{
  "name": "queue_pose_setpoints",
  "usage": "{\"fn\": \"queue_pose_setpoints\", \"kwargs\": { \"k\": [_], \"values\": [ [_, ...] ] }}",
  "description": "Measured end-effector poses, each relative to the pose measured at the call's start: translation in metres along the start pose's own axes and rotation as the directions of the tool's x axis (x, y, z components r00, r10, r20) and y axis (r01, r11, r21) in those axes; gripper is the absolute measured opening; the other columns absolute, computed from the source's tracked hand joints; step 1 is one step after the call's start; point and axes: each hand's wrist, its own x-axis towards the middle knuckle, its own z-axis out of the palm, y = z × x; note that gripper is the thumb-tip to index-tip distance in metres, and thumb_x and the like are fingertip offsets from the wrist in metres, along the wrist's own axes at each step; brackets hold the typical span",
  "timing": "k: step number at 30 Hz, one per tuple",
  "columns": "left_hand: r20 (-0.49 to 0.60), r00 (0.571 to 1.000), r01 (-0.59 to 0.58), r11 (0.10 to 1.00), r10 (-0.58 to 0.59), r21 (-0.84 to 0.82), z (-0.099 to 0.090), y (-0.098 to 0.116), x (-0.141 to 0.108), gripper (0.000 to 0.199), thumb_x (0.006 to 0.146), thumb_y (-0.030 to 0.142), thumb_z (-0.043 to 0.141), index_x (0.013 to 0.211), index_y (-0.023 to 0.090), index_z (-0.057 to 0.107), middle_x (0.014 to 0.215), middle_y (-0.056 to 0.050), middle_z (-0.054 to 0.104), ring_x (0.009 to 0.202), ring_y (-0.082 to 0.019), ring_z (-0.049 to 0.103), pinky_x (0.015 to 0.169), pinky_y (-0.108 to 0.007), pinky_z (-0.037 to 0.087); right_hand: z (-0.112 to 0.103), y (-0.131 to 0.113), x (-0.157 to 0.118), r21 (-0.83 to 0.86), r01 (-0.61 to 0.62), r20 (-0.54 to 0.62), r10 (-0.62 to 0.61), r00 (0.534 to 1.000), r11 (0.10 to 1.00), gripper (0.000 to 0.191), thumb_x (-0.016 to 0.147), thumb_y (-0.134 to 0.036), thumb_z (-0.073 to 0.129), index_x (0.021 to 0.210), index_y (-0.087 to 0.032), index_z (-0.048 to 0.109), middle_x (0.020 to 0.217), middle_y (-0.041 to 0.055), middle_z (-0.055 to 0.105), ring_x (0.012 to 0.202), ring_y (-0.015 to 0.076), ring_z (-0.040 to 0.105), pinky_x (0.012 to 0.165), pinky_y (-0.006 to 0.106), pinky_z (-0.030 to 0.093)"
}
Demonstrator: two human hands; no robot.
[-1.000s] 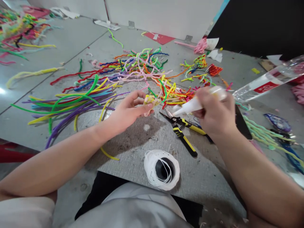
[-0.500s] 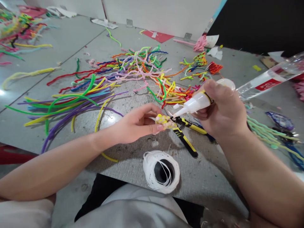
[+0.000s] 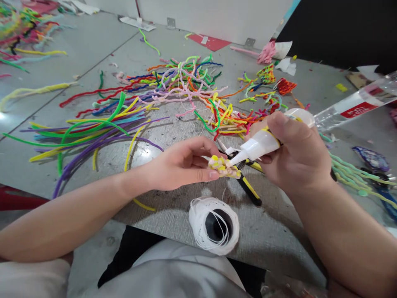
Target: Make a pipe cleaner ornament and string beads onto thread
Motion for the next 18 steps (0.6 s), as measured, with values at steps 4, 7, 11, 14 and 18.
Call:
{"fn": "queue_pose_setpoints", "kwargs": {
  "k": [4,7,11,14,18],
  "values": [
    [0.018,1.000,-0.024,1.000,0.024,-0.009,0.0005,0.0010,-0.0009,0.027,0.092,0.020,0.088,0.106,0.018,0.065,0.103,-0.005,0.076,0.087,-0.012,0.075,0.079,-0.023,0.062,0.0010,-0.0032,-0.0009,0.001,-0.011,0.012,0.011,1.000,1.000,0.062,0.071,-0.061,0.097,0.049,-0.026,0.051,0.048,-0.0044,0.032,0.043,0.0117,0.024,0.040,0.033,0.015],
    [0.023,0.999,-0.030,0.999,0.030,-0.017,0.0012,0.0020,-0.0016,0.026,0.092,0.020,0.087,0.106,0.017,0.066,0.103,-0.004,0.074,0.086,-0.011,0.074,0.079,-0.023,0.061,0.0017,-0.0056,-0.0027,-0.001,-0.010,0.005,0.010,1.000,1.000,0.061,0.071,-0.061,0.097,0.050,-0.025,0.052,0.050,-0.0043,0.033,0.044,0.0118,0.027,0.040,0.032,0.017],
    [0.023,1.000,-0.009,1.000,0.010,-0.026,0.0010,0.0014,-0.0019,0.028,0.091,0.022,0.088,0.106,0.017,0.065,0.105,-0.005,0.074,0.087,-0.012,0.073,0.078,-0.023,0.061,0.0012,-0.0063,-0.0039,0.027,0.009,-0.003,-0.009,1.000,1.000,0.057,0.071,-0.056,0.099,0.053,-0.025,0.055,0.052,-0.0047,0.035,0.044,0.0113,0.029,0.041,0.032,0.018],
    [0.028,1.000,0.002,1.000,-0.002,-0.014,0.0006,0.0003,-0.0017,0.029,0.091,0.024,0.089,0.106,0.017,0.065,0.106,-0.006,0.075,0.088,-0.012,0.073,0.078,-0.023,0.061,0.0002,-0.0051,-0.0031,0.015,0.020,0.033,-0.021,0.999,1.000,0.056,0.075,-0.055,0.097,0.053,-0.025,0.054,0.051,-0.0040,0.036,0.044,0.0121,0.029,0.042,0.034,0.019],
    [0.042,0.999,0.006,1.000,-0.006,-0.008,0.0006,0.0002,-0.0022,0.031,0.091,0.027,0.089,0.107,0.017,0.065,0.108,-0.006,0.076,0.087,-0.012,0.073,0.078,-0.024,0.061,-0.0020,-0.0016,-0.0018,0.026,0.038,0.065,-0.039,0.997,0.999,0.052,0.077,-0.053,0.094,0.052,-0.026,0.057,0.049,-0.0036,0.037,0.044,0.0130,0.028,0.043,0.035,0.019]
  ]
}}
